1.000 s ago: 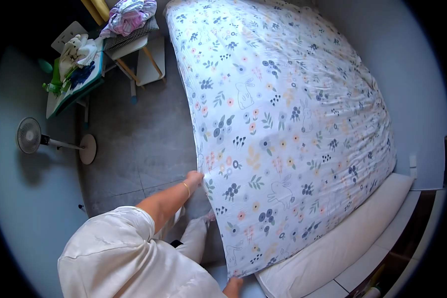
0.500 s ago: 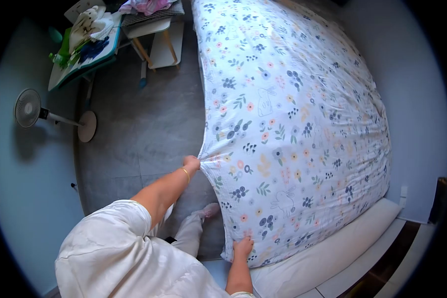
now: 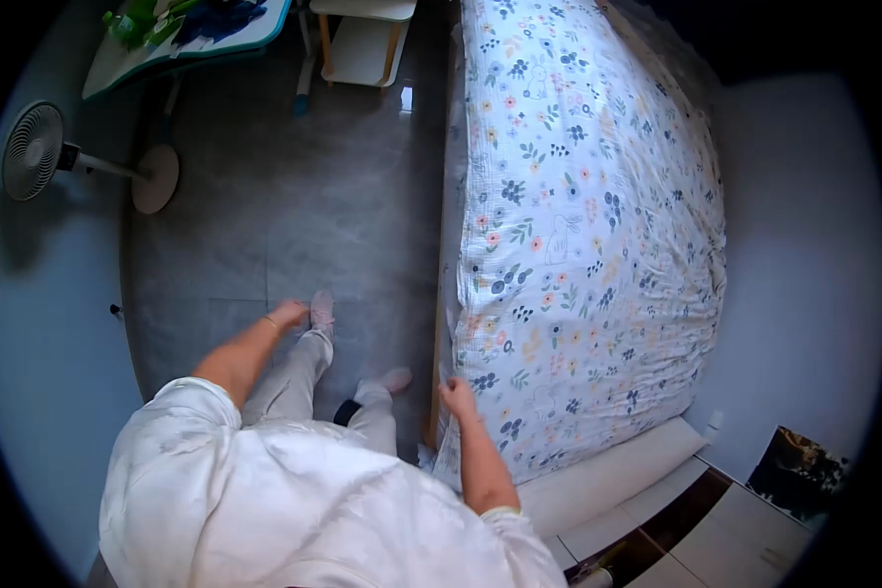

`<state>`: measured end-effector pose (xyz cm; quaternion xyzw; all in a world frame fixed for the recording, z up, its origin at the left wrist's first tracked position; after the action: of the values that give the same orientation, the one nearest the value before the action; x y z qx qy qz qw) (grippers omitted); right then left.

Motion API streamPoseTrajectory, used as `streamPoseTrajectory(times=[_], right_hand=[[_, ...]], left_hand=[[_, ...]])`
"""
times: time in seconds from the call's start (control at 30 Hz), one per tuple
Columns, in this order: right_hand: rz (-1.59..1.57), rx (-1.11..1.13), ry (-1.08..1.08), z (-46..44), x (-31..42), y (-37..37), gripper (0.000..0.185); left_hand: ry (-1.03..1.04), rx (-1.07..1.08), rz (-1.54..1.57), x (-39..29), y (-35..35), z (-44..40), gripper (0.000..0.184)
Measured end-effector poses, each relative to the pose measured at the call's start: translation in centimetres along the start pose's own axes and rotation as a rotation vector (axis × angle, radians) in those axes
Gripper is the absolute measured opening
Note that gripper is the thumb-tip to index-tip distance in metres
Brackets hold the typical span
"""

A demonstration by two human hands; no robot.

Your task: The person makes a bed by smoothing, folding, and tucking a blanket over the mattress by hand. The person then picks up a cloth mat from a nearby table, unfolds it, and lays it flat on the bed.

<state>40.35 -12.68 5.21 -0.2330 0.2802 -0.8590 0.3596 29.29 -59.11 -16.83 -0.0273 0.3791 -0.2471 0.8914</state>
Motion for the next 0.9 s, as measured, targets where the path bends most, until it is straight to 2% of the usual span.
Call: streamPoseTrajectory(times=[0.07,0.13,0.27,0.37,0.47,0.5,0.6,0.67,0.73,0.8,0.9], right_hand=[[0.041,-0.012,-0.020,-2.8,3.3,-2.5,0.041],[0.076,-0.028,-0.016,-4.8,6.4,-4.8,0.042],[0.104,-0.059,0.013,-7.0,11.7,-7.8,0.045],[0.155,-0.138,-0.042,-9.5,12.9,-7.3,0.043],[-0.122,-0.022,0.135,-14.5,11.2,-5.7,0.041],[-0.496,0.103,0.323,-15.6,11.4,-5.3,0.042],[-0.511,-0.082,0.436,-19.7,11.5,-4.7,0.052],[-0.252,-0.285,0.356,-18.1,16.4,-10.1,0.064],[-0.106,-0.444,0.201,-19.7,18.4,-12.0,0.067],[-0.042,-0.363,0.246,-21.7,20.8,-14.6,0.068],[0.063,-0.291,0.279,-22.7,22.6,-16.9,0.066]], left_hand=[[-0.320,-0.194,0.117,0.3,-6.7,1.7,0.012],[-0.378,-0.109,0.002,-2.6,-13.5,3.7,0.012],[-0.403,-0.281,-0.140,3.5,-21.2,2.1,0.025],[-0.524,-0.297,0.062,-1.6,-22.7,3.2,0.018],[-0.636,-0.312,0.233,-10.1,-22.1,4.8,0.015],[-0.615,-0.269,0.252,-12.4,-21.2,3.5,0.017],[-0.530,-0.194,0.346,-22.6,-19.0,-1.3,0.024],[-0.442,-0.157,0.307,-32.8,-18.0,-4.0,0.026],[-0.318,-0.126,0.241,-41.8,-17.3,-7.8,0.025],[-0.226,-0.020,0.234,-49.1,-17.1,-12.3,0.024],[-0.167,-0.039,0.166,-58.2,-15.5,-20.4,0.026]])
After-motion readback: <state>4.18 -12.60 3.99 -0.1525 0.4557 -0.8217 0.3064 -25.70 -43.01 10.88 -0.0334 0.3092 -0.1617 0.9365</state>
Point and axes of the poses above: each hand's wrist, its own z-axis away from the middle knuckle, its own y-axis out of the palm, x = y × z, the point moved 2 cm from there along -z, towards the middle knuckle, and after that the axes turned 6 degrees about y, right-handed, at the moved point
